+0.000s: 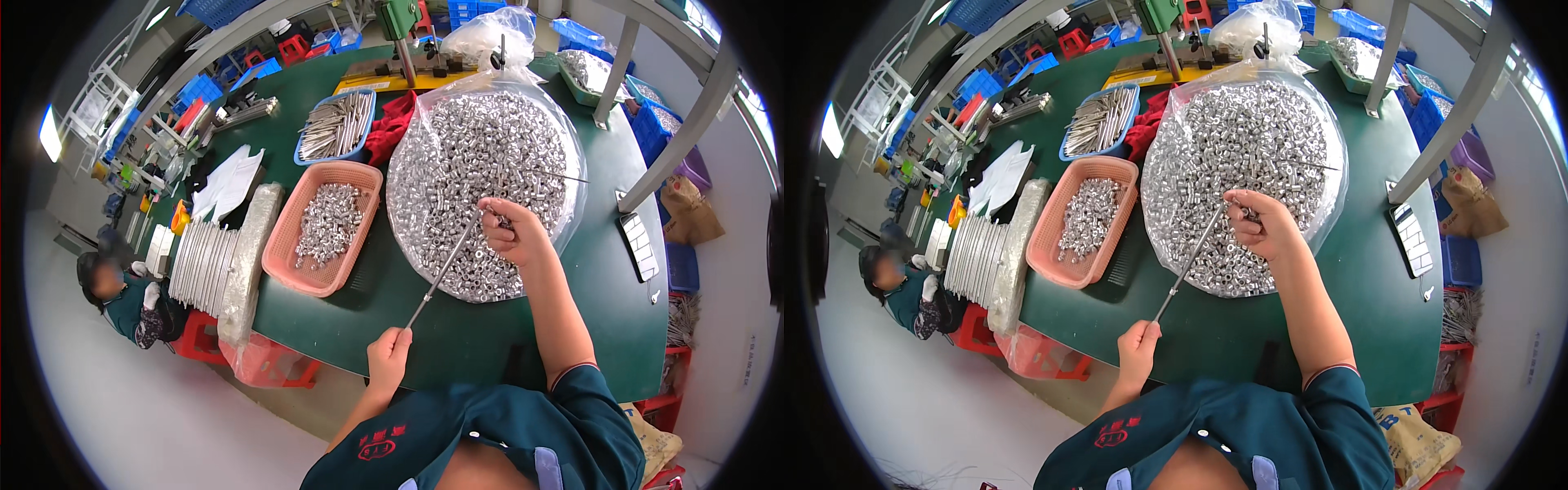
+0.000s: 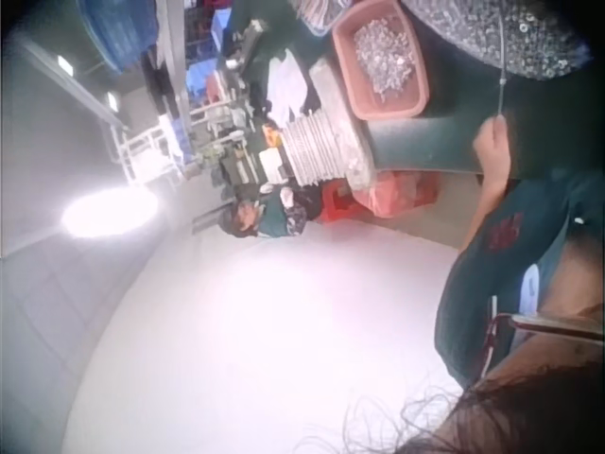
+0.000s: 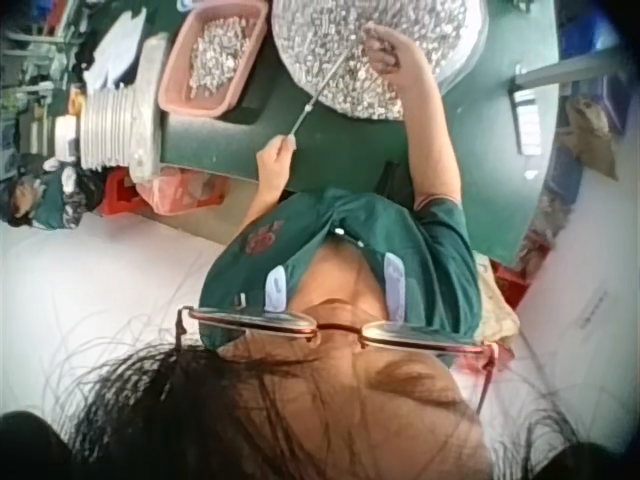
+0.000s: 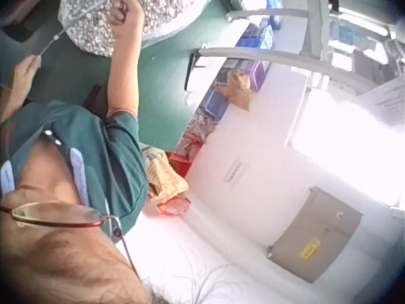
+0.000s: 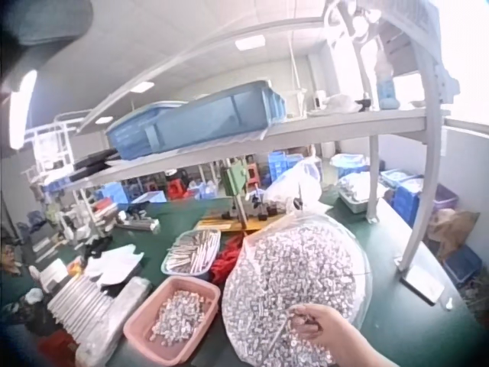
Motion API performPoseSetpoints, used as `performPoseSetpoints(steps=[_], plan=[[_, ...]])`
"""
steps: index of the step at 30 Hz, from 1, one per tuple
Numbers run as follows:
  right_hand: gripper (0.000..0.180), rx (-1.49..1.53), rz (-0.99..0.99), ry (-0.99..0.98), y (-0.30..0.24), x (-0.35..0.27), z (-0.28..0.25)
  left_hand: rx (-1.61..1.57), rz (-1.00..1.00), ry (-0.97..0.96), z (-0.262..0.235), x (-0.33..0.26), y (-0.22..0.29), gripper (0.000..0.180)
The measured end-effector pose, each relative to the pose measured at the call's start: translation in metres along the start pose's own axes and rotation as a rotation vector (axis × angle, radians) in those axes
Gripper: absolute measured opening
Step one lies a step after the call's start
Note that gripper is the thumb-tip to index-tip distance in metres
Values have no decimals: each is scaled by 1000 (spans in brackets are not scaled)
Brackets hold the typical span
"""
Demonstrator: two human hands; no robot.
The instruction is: The person uses a long metal rod to pick up small cylindrical metal parts from a large plastic bag and threads them onto the rod. The person repeats this action continuously, accumulating a stack of parts on the rod. A coworker is visible in the background working at a separate station.
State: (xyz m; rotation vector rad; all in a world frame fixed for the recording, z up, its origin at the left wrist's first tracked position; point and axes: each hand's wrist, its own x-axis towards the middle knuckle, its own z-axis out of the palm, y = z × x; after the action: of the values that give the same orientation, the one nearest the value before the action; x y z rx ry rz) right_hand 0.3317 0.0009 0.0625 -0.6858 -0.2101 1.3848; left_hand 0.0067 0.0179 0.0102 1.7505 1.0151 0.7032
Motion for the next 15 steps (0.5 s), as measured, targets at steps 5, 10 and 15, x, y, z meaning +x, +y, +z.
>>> performPoseSetpoints(steps=[5, 10, 15], plan=[[27, 104, 77, -143, 2, 2, -12, 45, 55, 1, -1, -3, -5, 22], [31, 35, 94, -106, 2, 3, -13, 39, 88, 7, 0, -5, -6, 20], [29, -113, 45, -96, 5, 2, -13, 52, 54, -19, -1, -6, -2, 22]])
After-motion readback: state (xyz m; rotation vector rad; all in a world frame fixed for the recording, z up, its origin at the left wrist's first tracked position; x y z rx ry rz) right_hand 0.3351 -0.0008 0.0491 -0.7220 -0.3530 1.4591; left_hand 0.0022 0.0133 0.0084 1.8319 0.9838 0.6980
